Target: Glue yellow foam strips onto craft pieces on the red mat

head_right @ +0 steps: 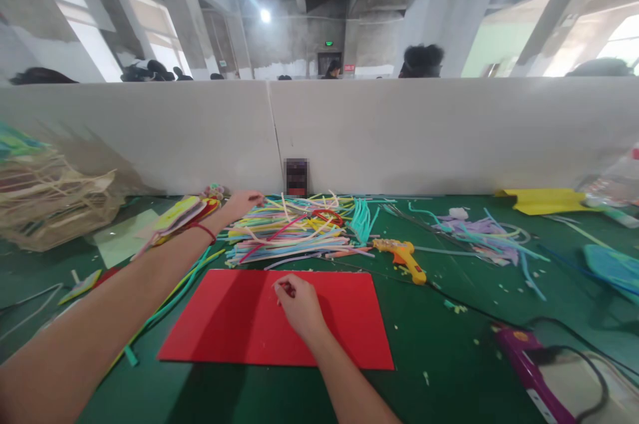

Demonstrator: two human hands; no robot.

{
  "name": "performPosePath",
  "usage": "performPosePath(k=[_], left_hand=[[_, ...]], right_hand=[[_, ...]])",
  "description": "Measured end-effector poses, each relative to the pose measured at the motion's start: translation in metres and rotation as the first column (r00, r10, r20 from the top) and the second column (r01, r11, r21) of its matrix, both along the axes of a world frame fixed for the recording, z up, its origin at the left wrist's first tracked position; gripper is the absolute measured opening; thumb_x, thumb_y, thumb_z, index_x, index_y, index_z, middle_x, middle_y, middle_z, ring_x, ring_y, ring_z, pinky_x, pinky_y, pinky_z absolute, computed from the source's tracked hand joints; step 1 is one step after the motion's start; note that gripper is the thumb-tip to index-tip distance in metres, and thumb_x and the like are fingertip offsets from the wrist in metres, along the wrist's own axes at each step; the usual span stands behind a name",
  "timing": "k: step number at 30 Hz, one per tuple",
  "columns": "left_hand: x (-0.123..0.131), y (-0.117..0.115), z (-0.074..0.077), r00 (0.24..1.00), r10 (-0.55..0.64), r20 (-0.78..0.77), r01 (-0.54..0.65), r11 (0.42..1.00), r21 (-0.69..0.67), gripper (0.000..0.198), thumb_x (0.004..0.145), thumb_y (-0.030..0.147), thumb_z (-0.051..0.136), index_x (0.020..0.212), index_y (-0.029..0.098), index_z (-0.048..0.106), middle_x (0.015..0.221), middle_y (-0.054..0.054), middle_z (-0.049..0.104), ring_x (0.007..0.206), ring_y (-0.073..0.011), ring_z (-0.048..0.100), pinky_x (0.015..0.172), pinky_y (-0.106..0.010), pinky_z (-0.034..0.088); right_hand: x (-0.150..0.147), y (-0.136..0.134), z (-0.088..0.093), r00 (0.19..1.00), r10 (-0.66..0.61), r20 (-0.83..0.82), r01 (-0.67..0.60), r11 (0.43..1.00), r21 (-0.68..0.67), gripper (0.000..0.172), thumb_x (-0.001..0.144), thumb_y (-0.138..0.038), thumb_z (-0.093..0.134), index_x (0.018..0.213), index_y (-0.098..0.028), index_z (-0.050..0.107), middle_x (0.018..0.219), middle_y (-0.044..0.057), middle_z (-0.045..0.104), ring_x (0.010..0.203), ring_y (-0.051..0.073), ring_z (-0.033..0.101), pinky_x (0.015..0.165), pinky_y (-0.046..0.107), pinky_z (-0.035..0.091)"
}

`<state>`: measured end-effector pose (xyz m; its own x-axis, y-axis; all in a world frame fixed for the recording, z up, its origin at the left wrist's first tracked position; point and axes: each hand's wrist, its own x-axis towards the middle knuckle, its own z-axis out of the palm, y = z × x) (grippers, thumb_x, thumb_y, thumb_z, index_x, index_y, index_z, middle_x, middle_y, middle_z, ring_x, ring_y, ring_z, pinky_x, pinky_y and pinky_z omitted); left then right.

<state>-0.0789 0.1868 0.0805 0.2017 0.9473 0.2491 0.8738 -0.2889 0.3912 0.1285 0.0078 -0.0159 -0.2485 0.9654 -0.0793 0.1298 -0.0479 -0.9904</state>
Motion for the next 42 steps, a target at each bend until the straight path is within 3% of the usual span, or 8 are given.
performPosePath(k=[9,16,22,26,30,34,38,42], left_hand=[[0.008,0.002,0.032,0.865,0.310,0.395,-0.421,0.876,0.234,0.022,0.086,0.022,0.040,0.083,0.015,0.060,0.084,-0.007,0.071,0.082,-0.0186,0.065,0.076,-0.027,0.046],[0.010,0.004,0.072,0.768,0.289,0.572,-0.575,0.705,0.416,0.020,0.089,0.024,0.037,0.083,0.018,0.055,0.081,-0.006,0.067,0.081,-0.0190,0.063,0.081,-0.031,0.043],[0.052,-0.031,0.106,0.772,-0.107,0.626,-0.528,0.441,0.726,0.020,0.092,0.027,0.040,0.074,0.022,0.048,0.072,-0.001,0.058,0.077,-0.0166,0.058,0.083,-0.030,0.042],[0.094,-0.071,0.112,0.689,-0.333,0.644,-0.493,0.435,0.753,0.021,0.092,0.031,0.041,0.075,0.021,0.048,0.074,0.000,0.057,0.076,-0.0132,0.058,0.080,-0.027,0.044],[0.114,-0.113,0.076,0.620,-0.355,0.700,-0.326,0.695,0.641,0.018,0.090,0.030,0.045,0.077,0.019,0.052,0.077,0.000,0.061,0.079,-0.0129,0.059,0.079,-0.026,0.044],[0.102,-0.150,0.010,0.809,-0.124,0.575,-0.085,0.943,0.323,0.023,0.090,0.029,0.043,0.073,0.019,0.053,0.071,0.000,0.060,0.073,-0.0142,0.057,0.073,-0.026,0.044],[0.081,-0.174,-0.044,0.894,-0.088,0.439,0.057,0.995,0.084,0.024,0.087,0.027,0.044,0.068,0.018,0.055,0.069,-0.001,0.063,0.069,-0.0151,0.060,0.069,-0.026,0.047],[0.068,-0.181,-0.075,0.930,-0.024,0.366,0.034,0.999,-0.021,0.018,0.088,0.022,0.042,0.085,0.018,0.060,0.086,-0.004,0.068,0.083,-0.0175,0.064,0.075,-0.029,0.050]], right_hand=[[0.000,0.001,-0.003,1.000,0.013,-0.014,-0.013,1.000,-0.017,0.017,0.078,-0.032,0.049,0.080,-0.018,0.058,0.057,-0.003,0.050,0.041,0.007,0.039,0.039,0.020,0.031],[0.000,0.002,0.000,0.998,0.010,-0.063,-0.013,0.999,-0.040,0.014,0.076,-0.032,0.054,0.076,-0.019,0.058,0.055,-0.005,0.051,0.040,0.006,0.040,0.038,0.019,0.031],[0.000,0.005,-0.001,0.989,0.012,-0.147,-0.023,0.997,-0.068,0.022,0.073,-0.039,0.056,0.076,-0.018,0.060,0.049,-0.006,0.049,0.037,0.006,0.040,0.036,0.020,0.030],[0.005,0.006,0.003,0.977,0.034,-0.213,-0.050,0.996,-0.072,0.029,0.069,-0.042,0.061,0.079,-0.015,0.061,0.052,-0.005,0.051,0.037,0.006,0.041,0.036,0.020,0.031],[0.014,0.004,0.015,0.949,0.035,-0.313,-0.062,0.995,-0.078,0.050,0.070,-0.047,0.062,0.111,-0.019,0.055,0.063,-0.005,0.056,0.043,0.007,0.045,0.038,0.019,0.035],[0.028,0.003,0.028,0.819,-0.078,-0.569,0.032,0.995,-0.091,0.061,0.068,-0.045,0.068,0.123,-0.026,0.048,0.066,-0.006,0.056,0.046,0.006,0.043,0.038,0.017,0.031],[0.040,0.008,0.030,0.771,-0.195,-0.607,0.161,0.981,-0.111,0.044,0.070,-0.055,0.064,0.099,-0.022,0.064,0.062,-0.004,0.058,0.043,0.006,0.041,0.036,0.018,0.026],[0.043,0.012,0.020,0.802,-0.321,-0.503,0.303,0.945,-0.120,0.043,0.065,-0.059,0.067,0.067,-0.016,0.065,0.053,-0.001,0.056,0.042,0.006,0.041,0.036,0.018,0.027]])
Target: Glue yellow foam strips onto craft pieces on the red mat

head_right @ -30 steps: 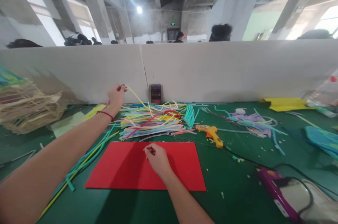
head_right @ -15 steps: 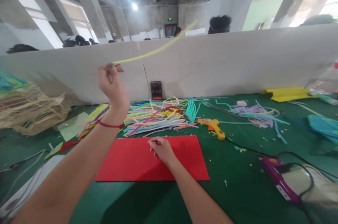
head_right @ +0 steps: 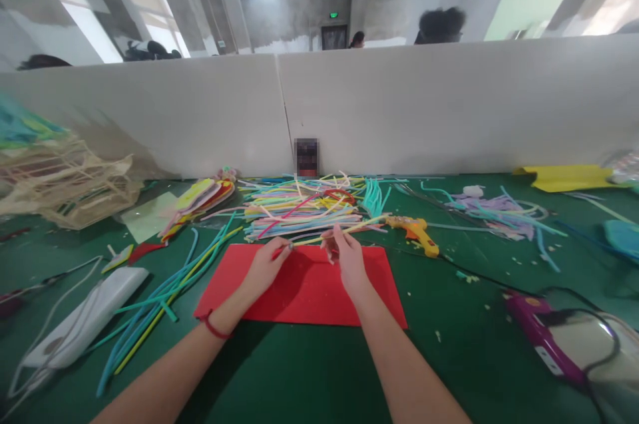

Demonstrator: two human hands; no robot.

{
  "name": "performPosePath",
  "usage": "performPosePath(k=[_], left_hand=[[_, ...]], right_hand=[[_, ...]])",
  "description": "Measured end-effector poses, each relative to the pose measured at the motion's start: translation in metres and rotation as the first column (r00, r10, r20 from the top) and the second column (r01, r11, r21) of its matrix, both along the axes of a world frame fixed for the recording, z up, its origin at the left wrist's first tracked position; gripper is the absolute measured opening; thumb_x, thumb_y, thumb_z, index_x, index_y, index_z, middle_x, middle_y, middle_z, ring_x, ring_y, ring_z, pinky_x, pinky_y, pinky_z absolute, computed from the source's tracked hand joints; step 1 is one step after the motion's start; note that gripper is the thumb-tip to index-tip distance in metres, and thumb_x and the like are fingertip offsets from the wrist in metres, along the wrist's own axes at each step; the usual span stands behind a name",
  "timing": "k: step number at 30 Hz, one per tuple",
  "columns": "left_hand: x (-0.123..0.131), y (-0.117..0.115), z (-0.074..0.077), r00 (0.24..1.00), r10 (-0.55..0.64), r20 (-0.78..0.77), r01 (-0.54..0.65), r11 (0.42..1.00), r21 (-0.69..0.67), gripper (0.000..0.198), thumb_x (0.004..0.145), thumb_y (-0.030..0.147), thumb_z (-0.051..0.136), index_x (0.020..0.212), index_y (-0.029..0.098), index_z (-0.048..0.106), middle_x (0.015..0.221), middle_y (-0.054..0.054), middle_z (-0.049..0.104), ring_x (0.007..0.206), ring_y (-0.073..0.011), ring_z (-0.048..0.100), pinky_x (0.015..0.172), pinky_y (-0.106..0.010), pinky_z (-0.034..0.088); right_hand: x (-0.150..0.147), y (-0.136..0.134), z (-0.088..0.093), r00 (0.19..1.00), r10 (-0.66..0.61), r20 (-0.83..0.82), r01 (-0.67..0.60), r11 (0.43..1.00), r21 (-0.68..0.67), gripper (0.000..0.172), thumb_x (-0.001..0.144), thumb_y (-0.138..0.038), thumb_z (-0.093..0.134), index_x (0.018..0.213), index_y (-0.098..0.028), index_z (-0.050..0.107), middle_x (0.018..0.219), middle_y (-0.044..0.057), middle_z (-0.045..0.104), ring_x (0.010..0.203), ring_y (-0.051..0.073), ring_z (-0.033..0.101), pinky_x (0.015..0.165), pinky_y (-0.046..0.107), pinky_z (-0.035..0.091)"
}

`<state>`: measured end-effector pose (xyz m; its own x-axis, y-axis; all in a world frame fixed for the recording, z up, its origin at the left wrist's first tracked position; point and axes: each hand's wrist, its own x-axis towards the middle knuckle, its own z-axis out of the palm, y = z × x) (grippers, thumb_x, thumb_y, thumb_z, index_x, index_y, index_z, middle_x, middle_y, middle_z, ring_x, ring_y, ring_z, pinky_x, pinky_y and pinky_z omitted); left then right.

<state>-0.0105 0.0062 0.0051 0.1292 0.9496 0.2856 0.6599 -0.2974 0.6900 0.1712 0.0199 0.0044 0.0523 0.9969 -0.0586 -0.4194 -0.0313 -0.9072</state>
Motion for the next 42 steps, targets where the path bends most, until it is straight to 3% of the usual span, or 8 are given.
performPosePath(k=[5,12,20,26,32,36,39,42], left_hand=[[-0.008,0.000,-0.016,0.988,0.039,-0.149,-0.045,0.998,-0.037,0.039,0.080,0.019,0.060,0.118,0.017,0.053,0.122,-0.013,0.058,0.115,-0.0268,0.053,0.097,-0.043,0.041],[-0.010,-0.007,-0.003,0.953,-0.024,-0.301,0.011,0.999,-0.046,0.025,0.081,0.021,0.060,0.106,0.017,0.059,0.110,-0.010,0.062,0.100,-0.0244,0.059,0.089,-0.039,0.047],[-0.007,-0.014,-0.007,0.919,-0.027,-0.393,0.019,1.000,-0.024,0.026,0.085,0.018,0.054,0.111,0.014,0.057,0.108,-0.010,0.059,0.095,-0.0216,0.059,0.085,-0.035,0.048],[-0.005,-0.014,-0.007,0.879,0.004,-0.477,-0.001,1.000,0.007,0.032,0.087,0.024,0.051,0.116,0.012,0.056,0.109,-0.013,0.057,0.099,-0.0258,0.054,0.087,-0.039,0.045],[-0.001,-0.011,-0.014,0.832,0.165,-0.529,-0.133,0.986,0.098,0.046,0.088,0.034,0.049,0.124,0.006,0.050,0.117,-0.020,0.053,0.113,-0.0331,0.047,0.094,-0.048,0.038],[-0.003,-0.011,-0.014,0.867,0.136,-0.480,-0.082,0.988,0.132,0.032,0.086,0.030,0.055,0.114,0.015,0.058,0.118,-0.014,0.054,0.111,-0.0299,0.048,0.093,-0.045,0.040],[-0.005,-0.012,-0.012,0.888,0.115,-0.445,-0.049,0.986,0.156,0.015,0.085,0.025,0.057,0.098,0.019,0.063,0.110,-0.011,0.056,0.105,-0.0273,0.051,0.089,-0.043,0.042],[-0.005,-0.013,-0.012,0.898,0.083,-0.433,-0.030,0.991,0.128,0.015,0.086,0.024,0.056,0.099,0.019,0.061,0.105,-0.009,0.057,0.100,-0.0254,0.053,0.087,-0.043,0.043]], right_hand=[[-0.002,0.002,-0.012,0.989,-0.080,0.121,0.086,0.995,-0.043,0.047,0.063,-0.062,0.066,0.066,-0.016,0.064,0.053,0.000,0.059,0.041,0.007,0.045,0.036,0.019,0.032],[-0.007,0.000,-0.012,0.953,-0.082,0.291,0.091,0.996,-0.019,0.051,0.063,-0.066,0.064,0.064,-0.016,0.063,0.050,0.000,0.058,0.038,0.009,0.047,0.034,0.020,0.037],[-0.009,-0.007,-0.013,0.877,-0.070,0.476,0.092,0.996,-0.021,0.050,0.067,-0.064,0.061,0.058,-0.016,0.059,0.047,0.001,0.057,0.035,0.009,0.046,0.033,0.021,0.034],[-0.008,-0.009,-0.018,0.836,-0.072,0.544,0.105,0.994,-0.029,0.051,0.069,-0.064,0.059,0.052,-0.016,0.056,0.044,0.001,0.054,0.034,0.009,0.046,0.033,0.021,0.034],[-0.005,-0.014,-0.018,0.806,-0.062,0.589,0.099,0.995,-0.030,0.052,0.072,-0.063,0.057,0.051,-0.016,0.056,0.044,0.001,0.053,0.035,0.009,0.046,0.036,0.022,0.034],[-0.003,-0.015,-0.017,0.775,-0.062,0.629,0.111,0.993,-0.039,0.053,0.073,-0.062,0.056,0.047,-0.016,0.055,0.040,0.000,0.050,0.034,0.007,0.040,0.034,0.021,0.028],[-0.001,-0.013,-0.015,0.817,-0.014,0.577,0.075,0.994,-0.081,0.049,0.071,-0.061,0.059,0.054,-0.015,0.059,0.042,0.001,0.053,0.035,0.008,0.041,0.032,0.020,0.026],[0.004,-0.012,-0.013,0.906,0.023,0.422,0.024,0.994,-0.105,0.045,0.069,-0.059,0.062,0.070,-0.014,0.064,0.055,0.005,0.063,0.041,0.010,0.048,0.032,0.019,0.032]])
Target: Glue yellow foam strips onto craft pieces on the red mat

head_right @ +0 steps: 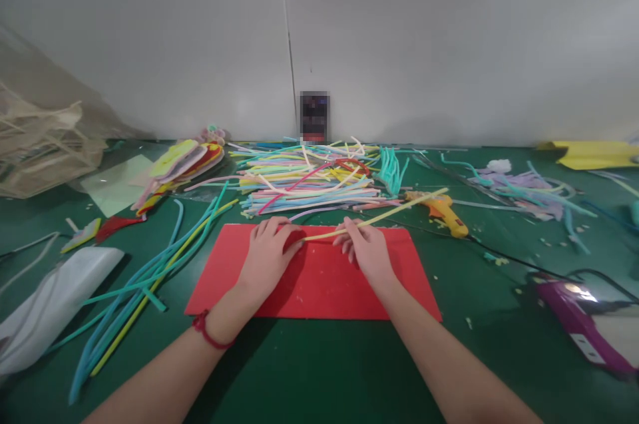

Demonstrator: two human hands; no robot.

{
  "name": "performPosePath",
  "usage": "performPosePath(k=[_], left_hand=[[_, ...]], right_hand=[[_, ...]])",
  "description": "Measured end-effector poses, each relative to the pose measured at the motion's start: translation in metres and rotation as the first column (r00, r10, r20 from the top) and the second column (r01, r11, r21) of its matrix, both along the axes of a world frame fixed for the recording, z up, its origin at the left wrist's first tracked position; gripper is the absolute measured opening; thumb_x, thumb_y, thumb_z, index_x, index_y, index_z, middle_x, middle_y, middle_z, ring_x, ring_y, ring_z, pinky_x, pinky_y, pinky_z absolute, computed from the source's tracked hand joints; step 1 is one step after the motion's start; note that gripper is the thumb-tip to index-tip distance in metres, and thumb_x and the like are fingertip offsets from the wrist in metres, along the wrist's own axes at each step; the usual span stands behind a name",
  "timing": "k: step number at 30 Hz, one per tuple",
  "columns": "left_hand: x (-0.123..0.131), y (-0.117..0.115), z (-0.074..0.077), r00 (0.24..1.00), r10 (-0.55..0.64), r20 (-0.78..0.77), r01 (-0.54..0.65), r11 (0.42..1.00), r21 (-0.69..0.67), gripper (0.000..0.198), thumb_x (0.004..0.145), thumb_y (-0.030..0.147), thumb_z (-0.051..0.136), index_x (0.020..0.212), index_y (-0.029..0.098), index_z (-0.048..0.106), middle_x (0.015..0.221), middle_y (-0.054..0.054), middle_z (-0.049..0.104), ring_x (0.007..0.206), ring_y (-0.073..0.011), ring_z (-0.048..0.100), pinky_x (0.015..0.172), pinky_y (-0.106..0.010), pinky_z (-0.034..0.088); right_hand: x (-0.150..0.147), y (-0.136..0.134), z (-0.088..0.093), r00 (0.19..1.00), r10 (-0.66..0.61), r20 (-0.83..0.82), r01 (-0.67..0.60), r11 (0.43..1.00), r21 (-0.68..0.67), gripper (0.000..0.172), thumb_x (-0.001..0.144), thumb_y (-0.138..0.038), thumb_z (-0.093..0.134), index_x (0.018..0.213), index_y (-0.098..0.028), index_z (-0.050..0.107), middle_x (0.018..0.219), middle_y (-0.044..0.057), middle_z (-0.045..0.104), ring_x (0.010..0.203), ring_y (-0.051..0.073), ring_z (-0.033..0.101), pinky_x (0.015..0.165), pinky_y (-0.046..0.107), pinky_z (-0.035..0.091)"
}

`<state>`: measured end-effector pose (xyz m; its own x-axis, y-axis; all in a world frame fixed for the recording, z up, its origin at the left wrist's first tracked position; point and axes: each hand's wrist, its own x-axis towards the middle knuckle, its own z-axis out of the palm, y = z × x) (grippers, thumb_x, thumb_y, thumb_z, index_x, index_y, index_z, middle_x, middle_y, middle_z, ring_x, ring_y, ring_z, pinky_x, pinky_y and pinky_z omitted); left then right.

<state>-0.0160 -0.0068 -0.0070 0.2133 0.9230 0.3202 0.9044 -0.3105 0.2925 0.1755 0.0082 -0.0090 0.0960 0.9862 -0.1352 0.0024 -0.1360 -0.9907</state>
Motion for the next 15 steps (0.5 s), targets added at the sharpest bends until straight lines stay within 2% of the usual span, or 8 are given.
performPosePath(k=[4,10,15], left_hand=[[-0.0012,0.0007,-0.0003,0.998,-0.052,0.030,0.054,0.995,-0.083,0.018,0.088,0.025,0.051,0.103,0.020,0.059,0.103,-0.008,0.057,0.094,-0.0225,0.056,0.082,-0.039,0.048],[-0.0015,-0.0018,0.0029,0.998,0.029,-0.050,-0.033,0.995,-0.096,0.029,0.087,0.025,0.053,0.115,0.018,0.054,0.118,-0.012,0.054,0.105,-0.0283,0.055,0.087,-0.044,0.048],[-0.0012,-0.0022,0.0085,0.997,0.040,-0.064,-0.049,0.988,-0.144,0.029,0.086,0.029,0.055,0.112,0.017,0.056,0.108,-0.010,0.059,0.098,-0.0270,0.058,0.084,-0.043,0.049]], right_hand=[[0.0061,-0.0003,0.0008,0.993,-0.007,-0.116,0.005,1.000,-0.015,0.043,0.071,-0.056,0.063,0.077,-0.013,0.065,0.068,0.009,0.069,0.047,0.010,0.053,0.035,0.018,0.038],[0.0071,-0.0004,0.0007,0.991,0.033,-0.129,-0.038,0.998,-0.041,0.044,0.072,-0.057,0.063,0.077,-0.013,0.066,0.068,0.008,0.069,0.045,0.009,0.052,0.034,0.018,0.038],[0.0070,-0.0033,0.0033,0.994,0.003,-0.109,-0.009,0.999,-0.050,0.043,0.073,-0.056,0.062,0.078,-0.014,0.066,0.068,0.008,0.069,0.045,0.010,0.053,0.035,0.018,0.039]])
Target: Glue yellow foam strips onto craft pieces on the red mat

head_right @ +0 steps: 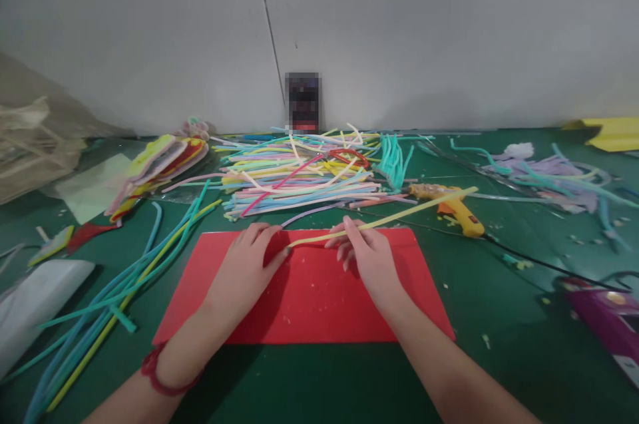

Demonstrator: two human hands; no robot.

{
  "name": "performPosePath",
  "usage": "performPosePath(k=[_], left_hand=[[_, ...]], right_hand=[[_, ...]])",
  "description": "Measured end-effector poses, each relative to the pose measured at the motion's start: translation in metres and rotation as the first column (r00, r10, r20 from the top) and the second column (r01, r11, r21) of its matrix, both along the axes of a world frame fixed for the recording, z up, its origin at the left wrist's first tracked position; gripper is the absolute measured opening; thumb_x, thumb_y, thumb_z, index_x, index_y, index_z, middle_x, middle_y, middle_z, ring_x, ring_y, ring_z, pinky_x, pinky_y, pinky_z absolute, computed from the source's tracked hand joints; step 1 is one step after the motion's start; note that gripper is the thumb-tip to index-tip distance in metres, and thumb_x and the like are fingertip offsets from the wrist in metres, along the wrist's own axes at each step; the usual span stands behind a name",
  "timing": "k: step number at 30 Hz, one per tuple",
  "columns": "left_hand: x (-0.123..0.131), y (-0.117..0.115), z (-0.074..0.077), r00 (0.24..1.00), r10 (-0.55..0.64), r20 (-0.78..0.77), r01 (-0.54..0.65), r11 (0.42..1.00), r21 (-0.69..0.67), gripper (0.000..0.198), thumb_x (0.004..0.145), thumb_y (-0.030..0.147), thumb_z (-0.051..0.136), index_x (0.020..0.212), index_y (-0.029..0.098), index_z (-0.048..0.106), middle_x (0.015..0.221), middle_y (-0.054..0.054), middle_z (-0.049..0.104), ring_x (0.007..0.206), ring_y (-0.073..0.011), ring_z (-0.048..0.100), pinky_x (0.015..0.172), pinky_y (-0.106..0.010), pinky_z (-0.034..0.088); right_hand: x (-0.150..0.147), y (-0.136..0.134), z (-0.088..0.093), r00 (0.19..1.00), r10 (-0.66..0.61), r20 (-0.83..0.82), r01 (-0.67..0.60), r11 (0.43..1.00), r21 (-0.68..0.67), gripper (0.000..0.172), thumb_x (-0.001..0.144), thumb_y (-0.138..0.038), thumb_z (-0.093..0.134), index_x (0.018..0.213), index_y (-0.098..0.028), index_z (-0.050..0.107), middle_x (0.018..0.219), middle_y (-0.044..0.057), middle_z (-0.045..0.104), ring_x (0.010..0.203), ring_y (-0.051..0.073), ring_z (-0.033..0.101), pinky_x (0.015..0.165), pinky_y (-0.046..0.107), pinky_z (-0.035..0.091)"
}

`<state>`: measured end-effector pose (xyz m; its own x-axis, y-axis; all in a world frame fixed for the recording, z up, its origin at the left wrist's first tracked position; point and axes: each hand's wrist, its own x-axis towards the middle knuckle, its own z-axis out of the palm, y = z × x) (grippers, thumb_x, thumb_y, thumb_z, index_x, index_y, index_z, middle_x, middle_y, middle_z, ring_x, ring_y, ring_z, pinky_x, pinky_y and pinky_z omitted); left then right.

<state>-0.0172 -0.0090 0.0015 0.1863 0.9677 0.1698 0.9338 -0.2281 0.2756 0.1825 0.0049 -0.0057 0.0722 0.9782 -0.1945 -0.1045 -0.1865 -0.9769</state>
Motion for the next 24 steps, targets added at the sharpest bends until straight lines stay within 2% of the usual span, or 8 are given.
performPosePath(k=[5,10,14,16,18,21,24], left_hand=[[-0.0018,-0.0005,0.0058,0.999,-0.016,-0.045,0.015,1.000,-0.017,0.022,0.082,0.032,0.061,0.099,0.018,0.061,0.097,-0.008,0.060,0.088,-0.0254,0.058,0.077,-0.041,0.049],[-0.0019,-0.0012,0.0057,0.999,-0.050,-0.015,0.050,0.999,0.004,0.020,0.081,0.031,0.063,0.096,0.018,0.062,0.094,-0.007,0.060,0.089,-0.0251,0.057,0.082,-0.043,0.047],[-0.0010,-0.0005,0.0061,0.982,-0.182,0.042,0.177,0.979,0.104,0.013,0.086,0.025,0.057,0.097,0.019,0.061,0.096,-0.006,0.062,0.091,-0.0223,0.057,0.082,-0.038,0.046],[-0.0008,0.0001,0.0066,0.965,-0.259,0.048,0.249,0.957,0.152,0.010,0.089,0.022,0.052,0.093,0.019,0.061,0.091,-0.004,0.064,0.087,-0.0199,0.057,0.081,-0.036,0.045],[-0.0008,0.0008,0.0062,0.948,-0.311,0.061,0.296,0.938,0.183,0.015,0.092,0.020,0.046,0.088,0.020,0.061,0.084,-0.002,0.066,0.082,-0.0181,0.058,0.080,-0.034,0.044],[-0.0012,0.0023,0.0042,0.937,-0.335,0.104,0.313,0.932,0.184,0.019,0.093,0.019,0.044,0.083,0.019,0.060,0.079,-0.001,0.066,0.077,-0.0171,0.058,0.075,-0.032,0.044],[-0.0019,0.0034,0.0024,0.946,-0.290,0.144,0.278,0.955,0.101,0.015,0.091,0.018,0.047,0.082,0.018,0.059,0.081,-0.002,0.065,0.078,-0.0173,0.059,0.073,-0.031,0.045]], right_hand=[[-0.0005,-0.0029,0.0014,0.999,-0.024,0.030,0.024,1.000,0.003,0.042,0.075,-0.056,0.060,0.078,-0.015,0.065,0.067,0.007,0.068,0.045,0.011,0.053,0.034,0.019,0.039],[-0.0010,-0.0032,0.0014,0.997,-0.083,0.006,0.083,0.996,0.041,0.040,0.075,-0.054,0.061,0.073,-0.014,0.064,0.066,0.007,0.068,0.046,0.011,0.053,0.037,0.021,0.043],[-0.0017,-0.0032,0.0026,0.992,-0.111,-0.054,0.114,0.992,0.060,0.039,0.075,-0.053,0.063,0.069,-0.014,0.064,0.064,0.007,0.067,0.044,0.011,0.054,0.038,0.022,0.045],[-0.0021,-0.0033,0.0031,0.993,-0.109,-0.052,0.112,0.992,0.064,0.039,0.075,-0.053,0.062,0.068,-0.014,0.064,0.063,0.007,0.067,0.044,0.012,0.055,0.039,0.023,0.045],[-0.0019,-0.0032,0.0029,0.994,-0.103,-0.036,0.105,0.993,0.060,0.040,0.075,-0.054,0.062,0.068,-0.014,0.064,0.062,0.007,0.067,0.044,0.012,0.055,0.039,0.023,0.045],[0.0001,-0.0022,0.0014,0.995,-0.082,0.051,0.078,0.994,0.076,0.040,0.074,-0.055,0.062,0.073,-0.015,0.065,0.062,0.006,0.067,0.047,0.014,0.057,0.044,0.025,0.047],[0.0035,-0.0013,-0.0002,0.947,0.012,0.320,-0.059,0.989,0.135,0.033,0.075,-0.052,0.062,0.076,-0.019,0.069,0.075,0.006,0.071,0.069,0.019,0.065,0.062,0.029,0.051]])
